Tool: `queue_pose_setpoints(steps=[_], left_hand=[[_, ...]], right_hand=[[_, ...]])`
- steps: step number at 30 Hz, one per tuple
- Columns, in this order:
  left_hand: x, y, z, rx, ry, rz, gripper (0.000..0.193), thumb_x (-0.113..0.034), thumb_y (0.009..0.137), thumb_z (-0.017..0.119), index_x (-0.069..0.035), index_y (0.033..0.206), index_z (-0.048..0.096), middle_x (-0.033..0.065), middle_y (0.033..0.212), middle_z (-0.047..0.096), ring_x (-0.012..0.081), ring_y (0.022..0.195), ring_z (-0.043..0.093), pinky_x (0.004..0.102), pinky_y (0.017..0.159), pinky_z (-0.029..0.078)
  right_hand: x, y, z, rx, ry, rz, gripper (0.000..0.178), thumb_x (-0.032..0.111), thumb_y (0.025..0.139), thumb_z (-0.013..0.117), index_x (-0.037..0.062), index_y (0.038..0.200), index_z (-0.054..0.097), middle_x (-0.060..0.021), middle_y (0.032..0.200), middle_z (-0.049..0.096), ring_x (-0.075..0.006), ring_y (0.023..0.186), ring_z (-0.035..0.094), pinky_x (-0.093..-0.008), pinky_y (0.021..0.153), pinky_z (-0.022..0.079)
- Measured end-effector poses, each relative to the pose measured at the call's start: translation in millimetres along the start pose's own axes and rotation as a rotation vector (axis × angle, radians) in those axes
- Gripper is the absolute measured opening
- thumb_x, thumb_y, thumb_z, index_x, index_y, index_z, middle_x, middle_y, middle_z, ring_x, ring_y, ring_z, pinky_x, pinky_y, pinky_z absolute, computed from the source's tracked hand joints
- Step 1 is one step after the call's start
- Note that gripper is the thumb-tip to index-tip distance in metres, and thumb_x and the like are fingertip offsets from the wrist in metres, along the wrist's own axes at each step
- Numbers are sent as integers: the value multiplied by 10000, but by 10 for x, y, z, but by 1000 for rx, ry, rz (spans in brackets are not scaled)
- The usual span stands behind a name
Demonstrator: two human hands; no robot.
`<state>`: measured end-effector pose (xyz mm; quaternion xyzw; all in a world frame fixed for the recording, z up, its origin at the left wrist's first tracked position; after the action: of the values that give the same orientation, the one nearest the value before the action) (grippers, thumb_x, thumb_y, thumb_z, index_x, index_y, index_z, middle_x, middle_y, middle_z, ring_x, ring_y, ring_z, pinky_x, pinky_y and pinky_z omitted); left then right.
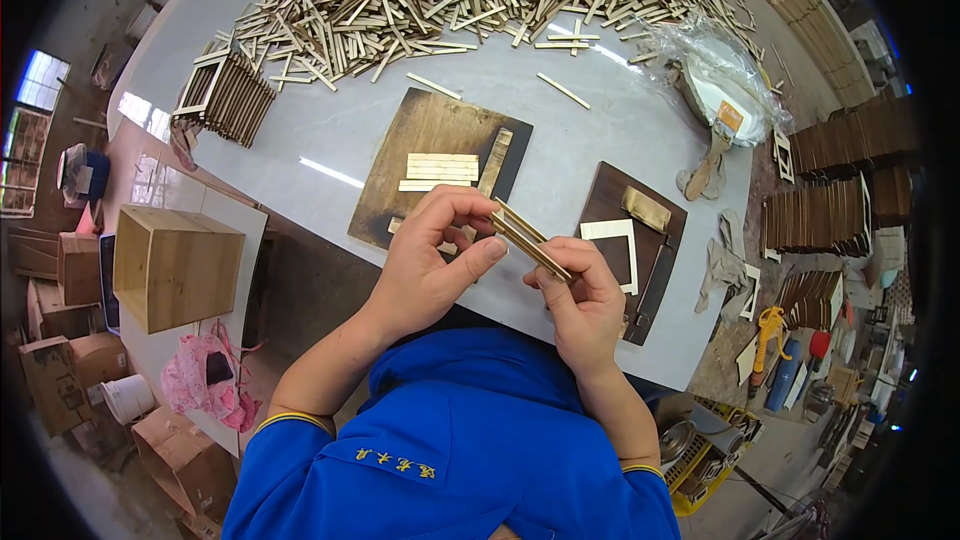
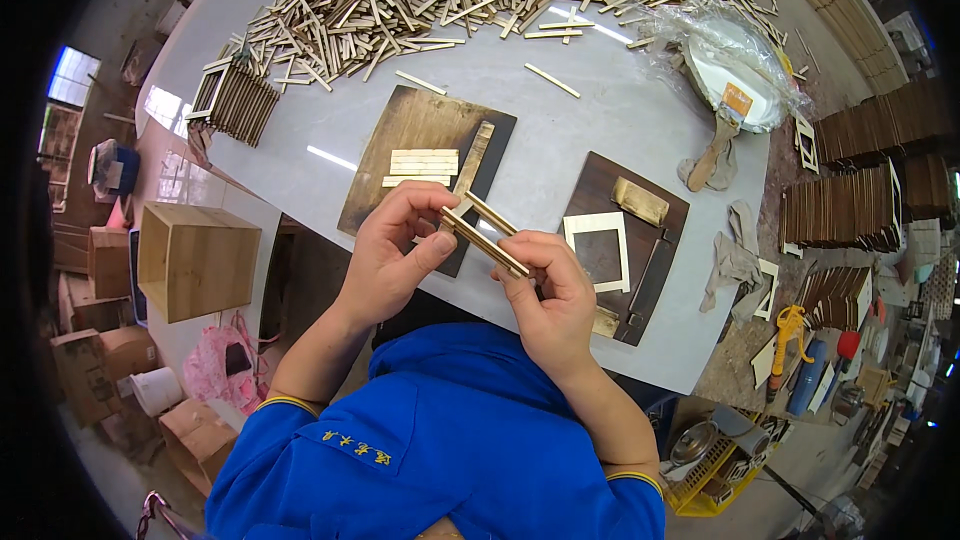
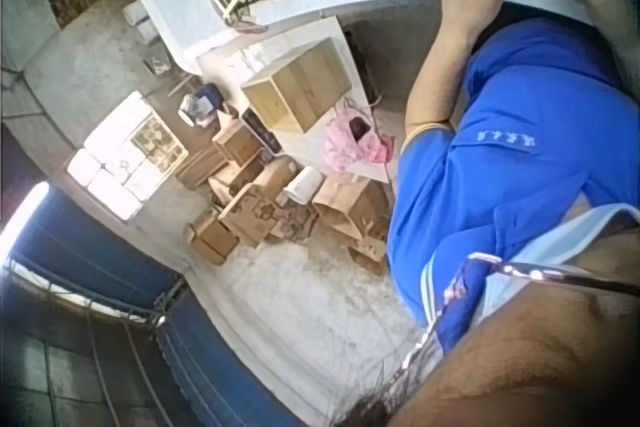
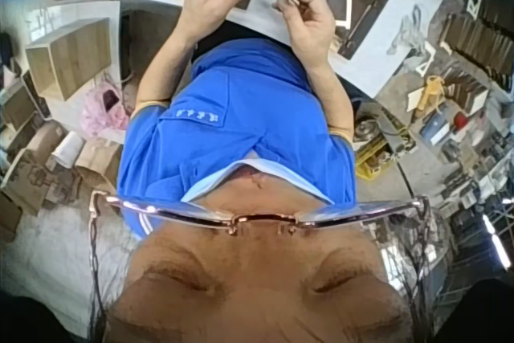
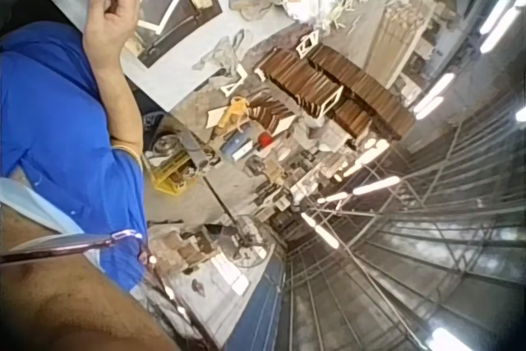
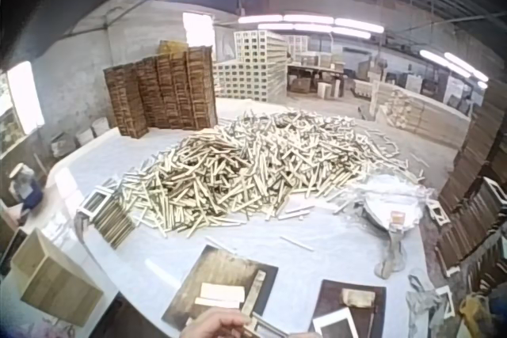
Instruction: The recorder is assembling small wooden frames by placing thin wooden sticks into a metal jig and securing them.
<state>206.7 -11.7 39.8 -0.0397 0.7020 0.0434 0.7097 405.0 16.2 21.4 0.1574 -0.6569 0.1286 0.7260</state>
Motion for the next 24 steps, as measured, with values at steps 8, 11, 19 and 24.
queue_pose_setpoints(steps=[8,11,19,24], left_hand=[[-33,-11,-36,24,-3,-56,348,-90,966,688,-8,1297,618,101,1202,651,140,987,596,266,901,486],[-71,-10,-45,17,19,-69,340,-67,969,683,2,1294,610,119,1216,672,144,984,615,271,910,504],[-78,-38,-51,0,-14,-89,293,-33,976,682,2,1257,606,151,1287,680,155,1005,644,280,927,535],[-63,-56,-69,1,3,-73,266,-30,980,687,-5,1233,607,163,1304,682,157,1014,653,283,931,543]], right_hand=[[-40,8,-35,10,-200,-116,241,31,1002,670,-12,1237,638,-141,1248,598,-207,958,664,-301,869,563],[-8,18,-19,8,-263,-222,287,130,1028,668,-14,1275,641,-144,1258,598,-203,964,653,-297,856,557],[53,15,-7,12,-321,-275,368,286,1061,636,3,1294,674,-138,1256,609,-180,920,617,-274,796,519],[94,18,37,-21,-289,-282,330,275,1042,664,36,1262,718,-118,1210,639,-177,907,579,-266,753,475]])
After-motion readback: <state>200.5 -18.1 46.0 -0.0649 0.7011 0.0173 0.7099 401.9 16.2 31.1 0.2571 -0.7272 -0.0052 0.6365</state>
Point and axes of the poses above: each hand's wrist, its own y-axis towards the middle knuckle, its own z-axis out of the palm, x = y × z, the point moved 2 cm from there along y, towards the middle knuckle
